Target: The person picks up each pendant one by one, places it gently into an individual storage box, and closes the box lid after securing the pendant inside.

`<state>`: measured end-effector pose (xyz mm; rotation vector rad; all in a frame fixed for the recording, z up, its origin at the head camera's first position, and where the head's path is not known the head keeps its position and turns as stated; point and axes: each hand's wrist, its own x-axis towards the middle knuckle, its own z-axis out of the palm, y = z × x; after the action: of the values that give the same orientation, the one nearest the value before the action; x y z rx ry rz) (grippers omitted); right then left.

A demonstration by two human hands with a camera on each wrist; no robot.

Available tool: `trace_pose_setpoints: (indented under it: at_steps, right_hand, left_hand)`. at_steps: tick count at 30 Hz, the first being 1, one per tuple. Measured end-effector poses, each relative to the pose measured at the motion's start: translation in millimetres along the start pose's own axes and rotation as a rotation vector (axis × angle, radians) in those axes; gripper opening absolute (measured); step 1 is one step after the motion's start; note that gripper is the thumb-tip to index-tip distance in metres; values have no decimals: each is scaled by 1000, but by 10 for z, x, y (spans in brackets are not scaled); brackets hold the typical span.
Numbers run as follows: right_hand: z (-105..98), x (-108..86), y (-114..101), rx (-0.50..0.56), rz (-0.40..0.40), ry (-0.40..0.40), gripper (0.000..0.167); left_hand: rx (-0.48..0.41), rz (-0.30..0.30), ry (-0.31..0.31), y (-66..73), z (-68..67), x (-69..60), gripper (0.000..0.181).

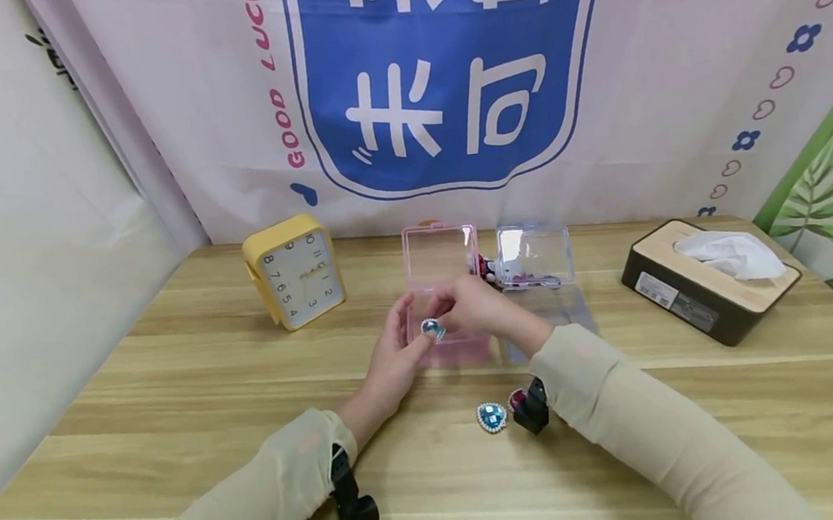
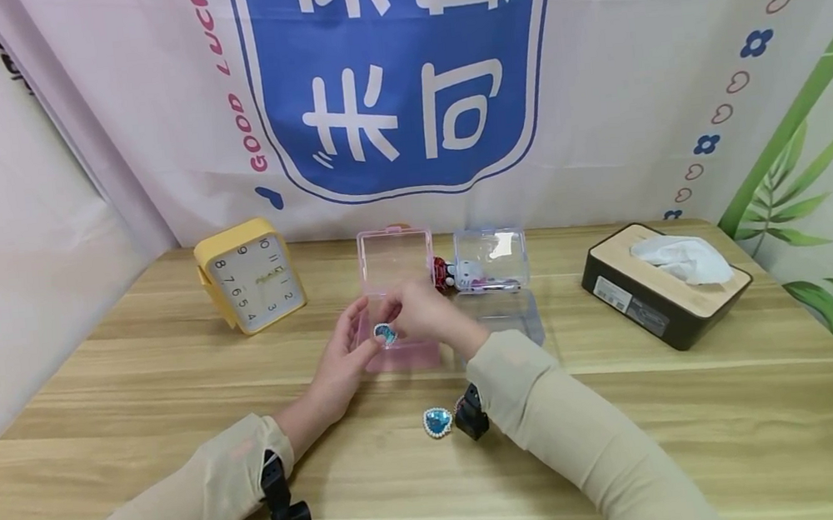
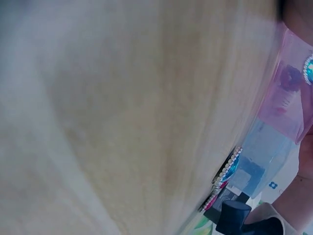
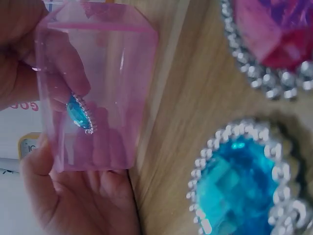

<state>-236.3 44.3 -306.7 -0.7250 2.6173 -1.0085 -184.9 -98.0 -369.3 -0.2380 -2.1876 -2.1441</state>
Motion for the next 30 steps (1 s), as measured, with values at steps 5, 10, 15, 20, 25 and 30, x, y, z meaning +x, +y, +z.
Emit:
trace_pose_setpoints:
  at_steps: [5, 10, 15, 20, 25, 30]
  right_hand:
    - [49, 40, -5, -43, 2, -34, 16]
    - [88, 60, -23, -93, -17, -48, 17]
    - [99, 40, -16, -120, -32, -21, 19]
    - [32, -48, -18, -74, -21, 30, 18]
    - [-84, -185, -71, 4, -26, 64, 18]
    - [-163, -353, -109, 75, -31, 84, 18]
  left_hand:
    - [2, -14, 3, -5, 3, -4, 69]
    - [9, -13, 0, -5, -5, -3, 71]
    - [25, 0, 3, -20, -8, -2, 70]
    - [12, 4, -6, -28, -2, -6, 68]
    - [6, 13, -12, -6, -1, -4, 67]
    - [-1, 10, -10, -11, 0, 5, 68]
